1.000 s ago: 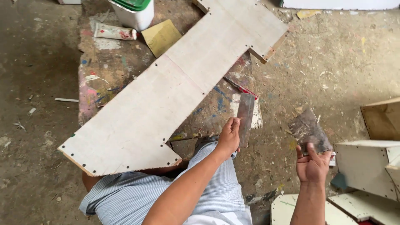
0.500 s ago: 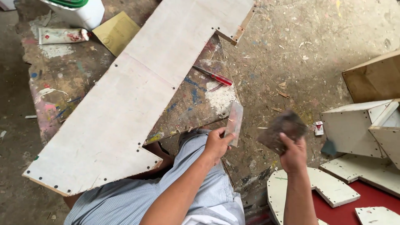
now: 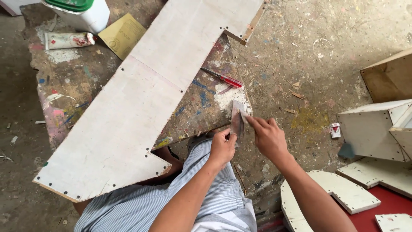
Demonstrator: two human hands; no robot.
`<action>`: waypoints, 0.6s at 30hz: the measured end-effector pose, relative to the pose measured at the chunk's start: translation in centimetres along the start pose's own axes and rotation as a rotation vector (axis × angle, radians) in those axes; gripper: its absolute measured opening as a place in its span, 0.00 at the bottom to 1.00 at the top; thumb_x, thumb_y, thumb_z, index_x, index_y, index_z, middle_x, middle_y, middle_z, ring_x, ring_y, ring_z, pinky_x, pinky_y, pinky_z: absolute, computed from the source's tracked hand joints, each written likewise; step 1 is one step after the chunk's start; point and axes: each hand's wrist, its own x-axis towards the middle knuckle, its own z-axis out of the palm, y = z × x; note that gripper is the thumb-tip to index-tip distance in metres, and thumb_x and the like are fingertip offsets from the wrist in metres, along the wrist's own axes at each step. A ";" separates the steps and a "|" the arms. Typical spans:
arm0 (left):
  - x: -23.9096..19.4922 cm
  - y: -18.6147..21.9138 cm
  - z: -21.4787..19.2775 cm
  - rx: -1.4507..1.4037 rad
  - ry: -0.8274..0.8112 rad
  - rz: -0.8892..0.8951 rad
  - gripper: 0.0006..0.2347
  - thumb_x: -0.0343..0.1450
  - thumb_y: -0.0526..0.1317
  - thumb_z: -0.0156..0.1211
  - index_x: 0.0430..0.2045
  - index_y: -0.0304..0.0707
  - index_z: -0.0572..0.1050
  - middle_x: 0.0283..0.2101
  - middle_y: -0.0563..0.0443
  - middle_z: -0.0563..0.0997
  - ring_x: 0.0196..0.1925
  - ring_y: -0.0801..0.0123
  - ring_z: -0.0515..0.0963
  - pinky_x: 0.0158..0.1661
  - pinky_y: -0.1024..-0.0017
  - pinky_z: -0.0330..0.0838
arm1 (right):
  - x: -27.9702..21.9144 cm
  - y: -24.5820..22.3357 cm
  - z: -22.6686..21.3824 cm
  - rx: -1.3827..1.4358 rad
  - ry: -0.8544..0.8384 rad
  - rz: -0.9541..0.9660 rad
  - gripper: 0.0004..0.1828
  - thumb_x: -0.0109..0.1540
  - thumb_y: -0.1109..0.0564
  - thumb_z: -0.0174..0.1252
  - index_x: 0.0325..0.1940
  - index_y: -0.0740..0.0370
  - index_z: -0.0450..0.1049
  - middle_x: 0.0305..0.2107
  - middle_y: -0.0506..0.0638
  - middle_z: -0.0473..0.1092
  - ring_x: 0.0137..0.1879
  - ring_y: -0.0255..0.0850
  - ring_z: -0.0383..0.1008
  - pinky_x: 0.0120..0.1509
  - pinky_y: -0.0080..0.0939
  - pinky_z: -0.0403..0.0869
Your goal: Removing screws from a large wooden component and using a scraper to clean the edges.
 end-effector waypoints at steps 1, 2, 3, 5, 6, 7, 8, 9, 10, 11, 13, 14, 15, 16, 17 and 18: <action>0.2 -0.4 -0.2 0.028 -0.006 0.031 0.09 0.70 0.37 0.56 0.34 0.33 0.84 0.20 0.52 0.75 0.25 0.75 0.69 0.23 0.73 0.66 | 0.0 -0.2 0.0 -0.024 0.007 -0.032 0.24 0.66 0.55 0.45 0.65 0.36 0.70 0.49 0.37 0.76 0.47 0.44 0.74 0.34 0.47 0.82; 0.6 0.1 -0.2 0.026 0.000 0.033 0.09 0.70 0.37 0.56 0.34 0.33 0.84 0.20 0.52 0.75 0.25 0.75 0.69 0.23 0.73 0.66 | -0.6 -1.5 -1.4 -0.023 0.008 -0.038 0.24 0.66 0.55 0.45 0.65 0.36 0.70 0.49 0.37 0.76 0.47 0.44 0.74 0.34 0.47 0.82; 1.0 0.5 -0.2 -0.001 -0.019 0.041 0.10 0.70 0.36 0.56 0.35 0.32 0.84 0.21 0.50 0.76 0.26 0.74 0.69 0.24 0.72 0.68 | -1.2 -2.8 -2.8 -0.068 0.008 -0.045 0.25 0.64 0.56 0.47 0.65 0.37 0.70 0.50 0.35 0.74 0.46 0.43 0.74 0.33 0.45 0.82; 1.1 1.2 -0.4 -0.028 -0.046 0.051 0.10 0.70 0.35 0.55 0.36 0.31 0.84 0.22 0.48 0.78 0.26 0.72 0.69 0.25 0.71 0.69 | -1.1 -2.0 -2.2 -0.118 0.011 -0.046 0.27 0.61 0.57 0.48 0.64 0.38 0.69 0.50 0.33 0.73 0.45 0.41 0.73 0.32 0.43 0.82; 0.5 1.3 -0.4 0.002 -0.080 0.043 0.10 0.69 0.36 0.56 0.34 0.32 0.84 0.20 0.52 0.76 0.25 0.75 0.70 0.24 0.73 0.67 | -0.6 0.0 -0.3 -0.163 0.023 0.011 0.27 0.61 0.59 0.49 0.64 0.40 0.70 0.48 0.38 0.75 0.44 0.44 0.75 0.33 0.46 0.82; -0.1 1.5 -0.5 0.032 -0.114 0.034 0.09 0.68 0.36 0.57 0.32 0.34 0.84 0.17 0.56 0.74 0.23 0.77 0.70 0.22 0.76 0.64 | -0.2 2.0 1.6 -0.209 0.036 0.069 0.27 0.61 0.61 0.50 0.64 0.42 0.72 0.46 0.43 0.77 0.44 0.48 0.77 0.35 0.50 0.83; -0.1 1.0 -0.2 0.035 -0.123 0.032 0.09 0.68 0.36 0.57 0.32 0.34 0.84 0.17 0.56 0.74 0.23 0.77 0.70 0.22 0.76 0.64 | 0.3 2.9 0.0 -0.210 0.034 0.078 0.27 0.61 0.61 0.50 0.64 0.42 0.72 0.46 0.43 0.77 0.44 0.48 0.77 0.35 0.50 0.83; -0.2 0.7 0.0 0.056 -0.174 0.061 0.09 0.67 0.38 0.59 0.33 0.36 0.85 0.16 0.54 0.74 0.22 0.77 0.71 0.22 0.75 0.64 | 0.8 3.8 -1.6 -0.095 0.014 0.206 0.28 0.62 0.60 0.49 0.65 0.36 0.71 0.46 0.44 0.77 0.43 0.53 0.77 0.38 0.56 0.82; 0.6 0.7 0.2 0.076 -0.223 0.106 0.09 0.67 0.39 0.60 0.34 0.37 0.85 0.15 0.51 0.75 0.22 0.76 0.71 0.21 0.75 0.64 | 2.2 4.9 -3.3 0.019 0.011 0.327 0.29 0.63 0.59 0.47 0.66 0.31 0.71 0.45 0.45 0.77 0.43 0.58 0.78 0.40 0.63 0.81; 0.7 1.5 -0.2 0.079 -0.227 0.119 0.09 0.67 0.39 0.60 0.34 0.37 0.85 0.15 0.51 0.75 0.22 0.76 0.71 0.21 0.75 0.64 | 1.5 6.2 -3.1 0.017 0.025 0.330 0.29 0.63 0.59 0.47 0.66 0.31 0.71 0.45 0.45 0.77 0.43 0.58 0.78 0.40 0.63 0.81; -0.3 2.4 -0.5 0.172 -0.212 0.133 0.09 0.66 0.40 0.61 0.32 0.39 0.85 0.14 0.50 0.74 0.22 0.75 0.71 0.21 0.71 0.64 | -1.3 8.9 -2.9 0.445 0.182 0.667 0.19 0.63 0.57 0.61 0.59 0.49 0.78 0.43 0.57 0.78 0.51 0.59 0.78 0.49 0.61 0.77; -0.3 2.4 -0.7 0.167 -0.214 0.130 0.09 0.66 0.40 0.61 0.32 0.39 0.85 0.14 0.50 0.74 0.22 0.75 0.71 0.21 0.71 0.64 | -1.0 8.9 -3.8 0.440 0.179 0.668 0.19 0.63 0.57 0.61 0.59 0.49 0.78 0.43 0.57 0.78 0.51 0.59 0.78 0.49 0.61 0.77; -0.3 2.3 -0.8 0.158 -0.225 0.147 0.11 0.67 0.41 0.60 0.35 0.35 0.84 0.15 0.45 0.75 0.23 0.73 0.71 0.23 0.70 0.64 | -0.8 8.9 -4.7 0.721 0.224 0.738 0.19 0.64 0.60 0.60 0.60 0.52 0.73 0.43 0.60 0.75 0.47 0.57 0.77 0.44 0.60 0.77; -0.4 2.3 -1.0 0.157 -0.244 0.162 0.13 0.69 0.41 0.60 0.38 0.31 0.83 0.16 0.40 0.75 0.23 0.71 0.71 0.25 0.69 0.65 | -1.0 8.9 -5.7 1.008 0.273 0.809 0.21 0.64 0.63 0.60 0.60 0.54 0.67 0.43 0.64 0.73 0.44 0.56 0.77 0.40 0.59 0.77; 0.3 1.1 -0.7 0.159 -0.254 0.158 0.13 0.69 0.41 0.60 0.38 0.31 0.83 0.16 0.40 0.75 0.23 0.71 0.71 0.25 0.69 0.65 | -0.7 7.3 -7.2 1.006 0.277 0.819 0.21 0.64 0.63 0.60 0.60 0.54 0.67 0.43 0.64 0.73 0.44 0.56 0.77 0.40 0.59 0.77; 1.1 -0.2 -0.4 0.163 -0.267 0.176 0.12 0.70 0.42 0.59 0.38 0.31 0.84 0.16 0.41 0.76 0.24 0.71 0.71 0.25 0.69 0.66 | -0.4 5.7 -8.8 1.067 0.252 0.792 0.29 0.63 0.66 0.57 0.67 0.49 0.62 0.47 0.69 0.71 0.48 0.61 0.75 0.44 0.63 0.76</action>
